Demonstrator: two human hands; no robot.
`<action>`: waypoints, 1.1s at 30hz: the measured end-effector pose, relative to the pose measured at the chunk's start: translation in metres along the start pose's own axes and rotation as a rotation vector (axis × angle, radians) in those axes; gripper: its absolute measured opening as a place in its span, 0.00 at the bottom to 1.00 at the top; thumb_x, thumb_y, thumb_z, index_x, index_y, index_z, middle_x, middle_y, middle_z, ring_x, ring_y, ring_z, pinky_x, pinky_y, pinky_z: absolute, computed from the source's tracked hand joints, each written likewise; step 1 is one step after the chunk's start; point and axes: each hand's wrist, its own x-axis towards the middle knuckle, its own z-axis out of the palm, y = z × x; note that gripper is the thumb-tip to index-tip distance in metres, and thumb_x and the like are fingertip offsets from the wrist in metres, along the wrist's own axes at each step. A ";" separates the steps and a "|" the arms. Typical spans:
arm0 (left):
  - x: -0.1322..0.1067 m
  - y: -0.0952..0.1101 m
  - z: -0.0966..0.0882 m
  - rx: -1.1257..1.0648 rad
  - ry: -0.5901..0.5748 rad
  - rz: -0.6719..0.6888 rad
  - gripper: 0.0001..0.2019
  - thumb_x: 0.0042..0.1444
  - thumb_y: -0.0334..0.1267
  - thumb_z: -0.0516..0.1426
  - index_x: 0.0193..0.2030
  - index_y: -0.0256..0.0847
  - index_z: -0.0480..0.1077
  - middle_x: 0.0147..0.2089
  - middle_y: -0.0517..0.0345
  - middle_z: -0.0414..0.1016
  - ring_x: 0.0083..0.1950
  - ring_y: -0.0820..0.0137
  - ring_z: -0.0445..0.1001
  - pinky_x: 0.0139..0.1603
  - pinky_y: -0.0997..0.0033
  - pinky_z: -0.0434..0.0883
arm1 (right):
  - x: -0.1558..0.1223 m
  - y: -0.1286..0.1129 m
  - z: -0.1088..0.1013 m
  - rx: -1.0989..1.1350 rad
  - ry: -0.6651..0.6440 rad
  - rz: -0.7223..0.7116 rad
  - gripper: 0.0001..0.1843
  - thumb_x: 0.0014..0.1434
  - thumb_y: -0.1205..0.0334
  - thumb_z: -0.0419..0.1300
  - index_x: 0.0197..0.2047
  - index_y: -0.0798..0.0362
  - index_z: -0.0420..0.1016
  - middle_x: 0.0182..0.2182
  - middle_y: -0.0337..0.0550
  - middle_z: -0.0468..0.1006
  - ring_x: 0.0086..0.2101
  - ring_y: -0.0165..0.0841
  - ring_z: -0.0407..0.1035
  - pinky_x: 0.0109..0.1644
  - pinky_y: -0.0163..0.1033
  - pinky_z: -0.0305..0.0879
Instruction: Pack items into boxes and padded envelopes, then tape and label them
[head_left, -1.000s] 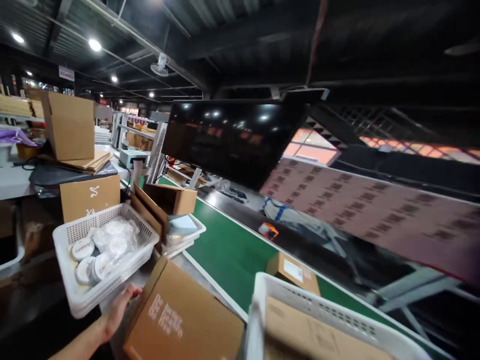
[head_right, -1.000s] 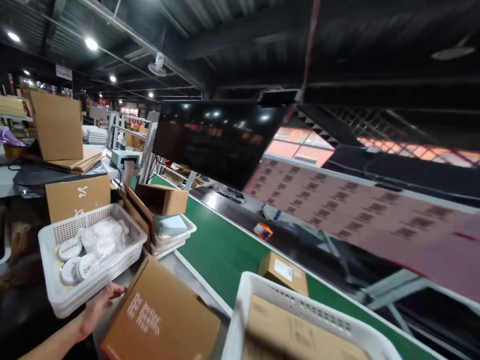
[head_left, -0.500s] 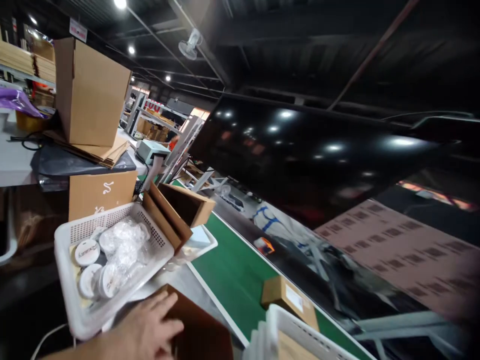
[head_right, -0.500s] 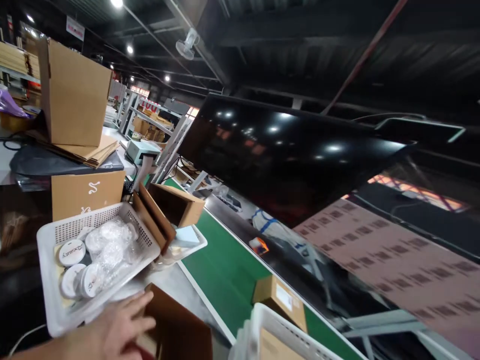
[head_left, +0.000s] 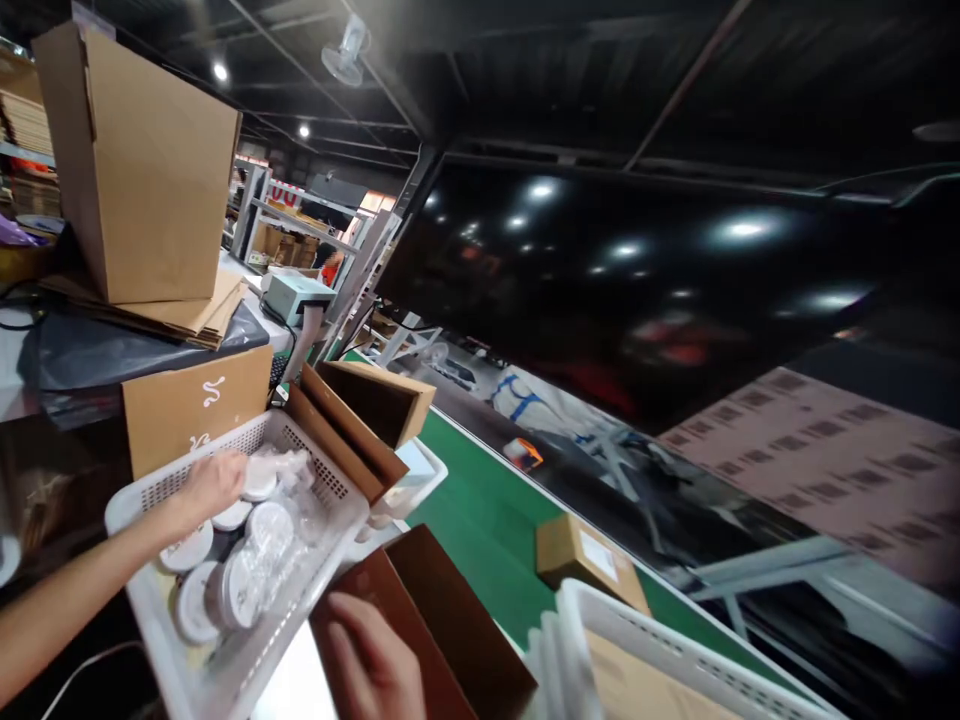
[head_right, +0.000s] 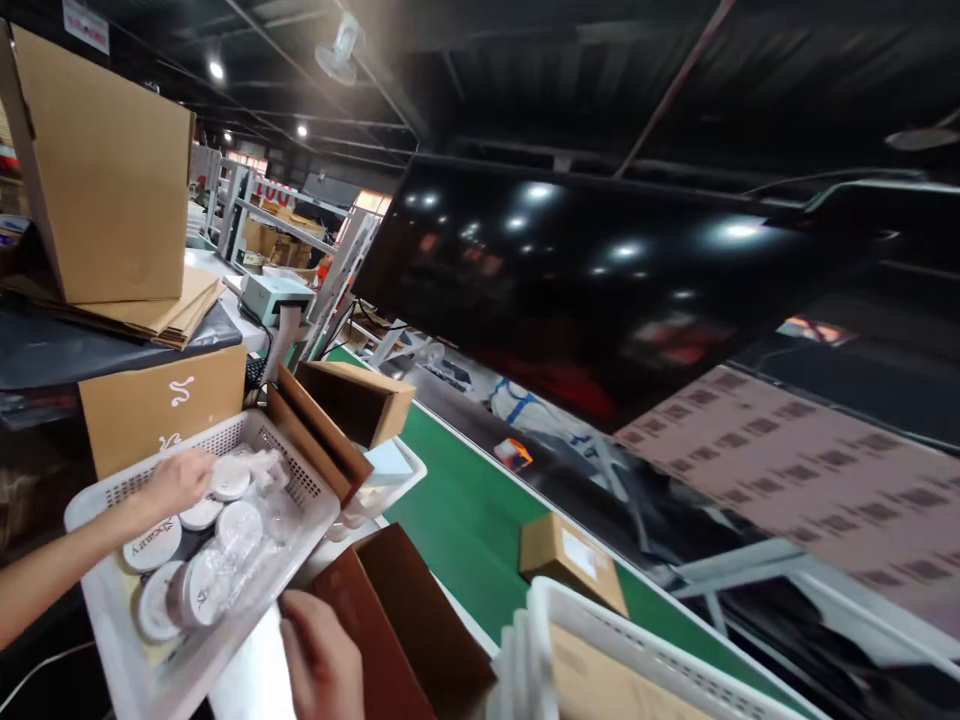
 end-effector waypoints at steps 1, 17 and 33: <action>0.004 -0.005 -0.010 0.000 0.044 -0.014 0.16 0.69 0.32 0.47 0.44 0.36 0.78 0.51 0.43 0.81 0.55 0.56 0.79 0.60 0.60 0.71 | 0.016 -0.022 0.017 0.063 -0.150 -0.133 0.16 0.72 0.56 0.51 0.53 0.45 0.78 0.51 0.51 0.86 0.50 0.44 0.81 0.54 0.45 0.80; -0.090 -0.074 0.003 -0.683 0.693 -0.237 0.15 0.65 0.50 0.57 0.43 0.41 0.76 0.38 0.54 0.85 0.40 0.63 0.83 0.42 0.70 0.77 | 0.171 -0.078 0.086 -0.276 -1.113 -0.525 0.24 0.62 0.38 0.64 0.34 0.54 0.80 0.43 0.49 0.82 0.43 0.42 0.75 0.66 0.57 0.66; -0.096 -0.095 0.025 -0.850 0.975 -0.440 0.17 0.54 0.51 0.61 0.36 0.38 0.80 0.38 0.48 0.86 0.42 0.57 0.82 0.44 0.64 0.79 | 0.204 -0.112 0.118 0.100 -1.074 -0.254 0.33 0.39 0.45 0.80 0.46 0.51 0.83 0.45 0.42 0.79 0.43 0.38 0.73 0.44 0.39 0.72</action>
